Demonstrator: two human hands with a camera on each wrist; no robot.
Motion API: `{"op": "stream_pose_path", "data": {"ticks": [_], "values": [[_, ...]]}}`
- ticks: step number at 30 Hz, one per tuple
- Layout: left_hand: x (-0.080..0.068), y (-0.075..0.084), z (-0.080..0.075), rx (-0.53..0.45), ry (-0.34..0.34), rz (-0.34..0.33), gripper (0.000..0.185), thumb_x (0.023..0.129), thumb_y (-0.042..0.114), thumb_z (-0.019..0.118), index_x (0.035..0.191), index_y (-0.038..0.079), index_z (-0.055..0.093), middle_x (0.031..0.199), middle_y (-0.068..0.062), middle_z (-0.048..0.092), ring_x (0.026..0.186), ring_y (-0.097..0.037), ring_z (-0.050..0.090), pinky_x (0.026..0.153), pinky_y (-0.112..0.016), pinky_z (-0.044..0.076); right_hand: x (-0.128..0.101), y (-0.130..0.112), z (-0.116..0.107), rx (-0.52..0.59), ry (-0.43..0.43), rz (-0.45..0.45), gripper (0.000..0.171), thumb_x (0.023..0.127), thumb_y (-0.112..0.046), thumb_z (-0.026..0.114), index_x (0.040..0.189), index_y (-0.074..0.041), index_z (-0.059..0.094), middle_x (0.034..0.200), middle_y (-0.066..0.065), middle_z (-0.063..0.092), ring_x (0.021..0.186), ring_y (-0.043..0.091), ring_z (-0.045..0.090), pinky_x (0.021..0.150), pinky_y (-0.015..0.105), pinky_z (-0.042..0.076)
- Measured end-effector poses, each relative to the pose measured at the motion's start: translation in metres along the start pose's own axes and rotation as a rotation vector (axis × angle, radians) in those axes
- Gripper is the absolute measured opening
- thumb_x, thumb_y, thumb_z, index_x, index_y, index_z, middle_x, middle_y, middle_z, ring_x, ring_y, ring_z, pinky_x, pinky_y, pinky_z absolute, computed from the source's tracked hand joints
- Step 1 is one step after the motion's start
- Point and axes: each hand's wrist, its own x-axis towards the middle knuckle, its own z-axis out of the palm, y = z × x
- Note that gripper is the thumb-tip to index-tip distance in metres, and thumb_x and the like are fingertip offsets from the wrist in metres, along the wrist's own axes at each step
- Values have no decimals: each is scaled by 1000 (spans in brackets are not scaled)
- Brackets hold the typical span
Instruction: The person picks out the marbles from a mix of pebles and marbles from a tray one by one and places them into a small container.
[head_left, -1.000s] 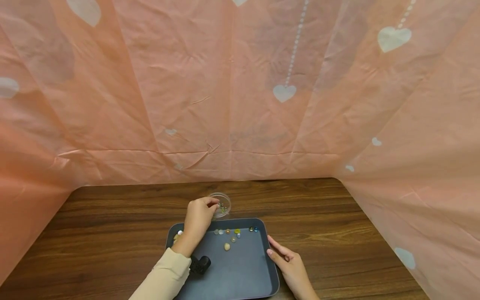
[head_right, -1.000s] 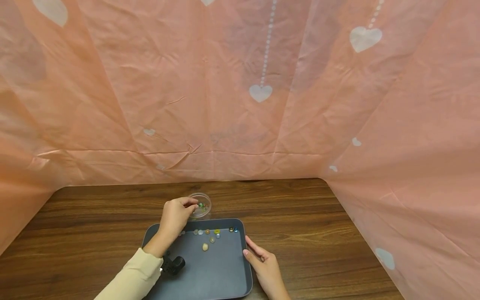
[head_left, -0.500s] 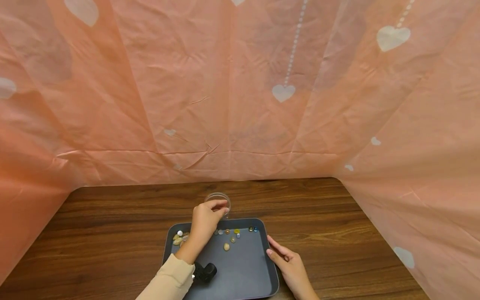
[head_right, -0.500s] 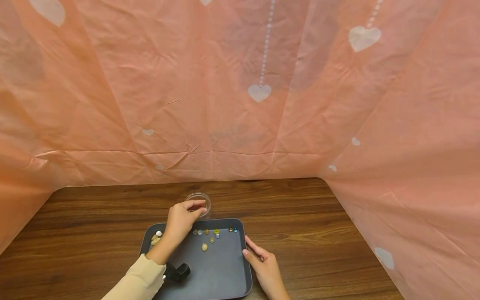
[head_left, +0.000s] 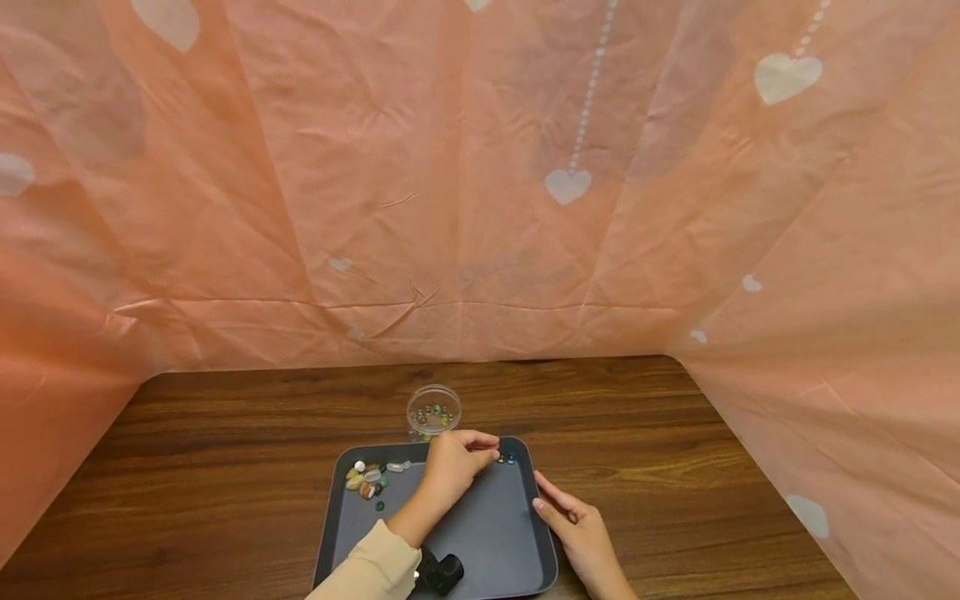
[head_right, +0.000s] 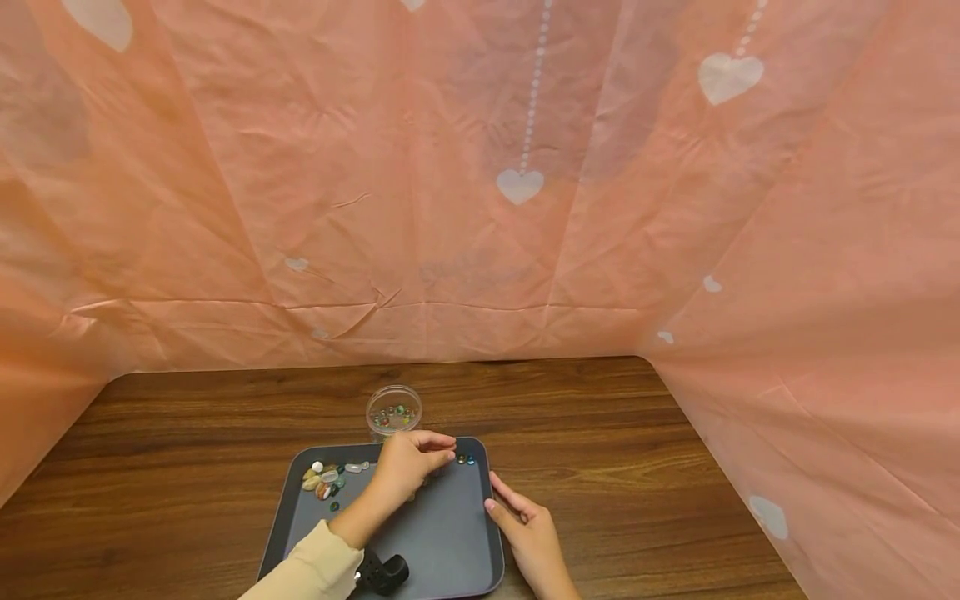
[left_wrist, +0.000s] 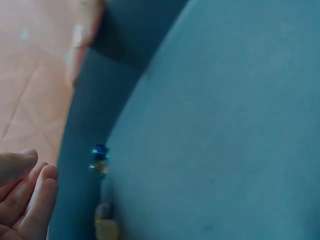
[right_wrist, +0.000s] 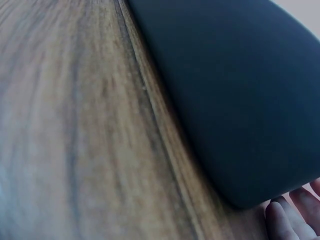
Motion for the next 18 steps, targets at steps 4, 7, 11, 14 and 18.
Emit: {"op": "stream_pose_path", "data": {"ticks": [4, 7, 11, 14, 18], "values": [[1, -5, 7, 63, 2, 11, 11, 80, 2, 78, 90, 0, 78, 83, -11, 78, 71, -9, 67, 58, -19, 50, 0, 0, 0, 6, 1, 6, 41, 93, -14, 69, 132, -4, 64, 137, 12, 61, 111, -4, 61, 84, 15, 52], [2, -8, 11, 116, 8, 2, 11, 78, 1, 79, 89, 1, 79, 82, -10, 78, 72, -12, 69, 58, -21, 52, 0, 0, 0, 5, -1, 20, 42, 93, -16, 69, 132, -5, 63, 138, 12, 61, 112, -3, 60, 84, 15, 53], [3, -8, 16, 175, 13, 4, 12, 78, 0, 78, 90, 0, 78, 83, -11, 77, 71, -14, 68, 58, -24, 52, 0, -2, 0, -1, -7, 33, 43, 93, -18, 69, 133, -5, 63, 139, 11, 60, 113, -4, 60, 85, 16, 53], [3, -8, 20, 222, 27, 17, 11, 77, 0, 79, 88, 0, 78, 82, -10, 77, 70, -13, 67, 58, -24, 53, 0, -2, -1, -5, -6, 37, 43, 92, -19, 70, 133, -6, 63, 139, 10, 60, 114, -4, 59, 86, 15, 53], [4, -9, 28, 261, 59, 20, 10, 74, 1, 81, 84, 0, 78, 76, -8, 76, 66, -12, 66, 57, -23, 52, 0, -2, -1, -13, 1, 39, 43, 92, -20, 71, 132, -7, 64, 138, 9, 61, 114, -5, 59, 87, 15, 52]]}}
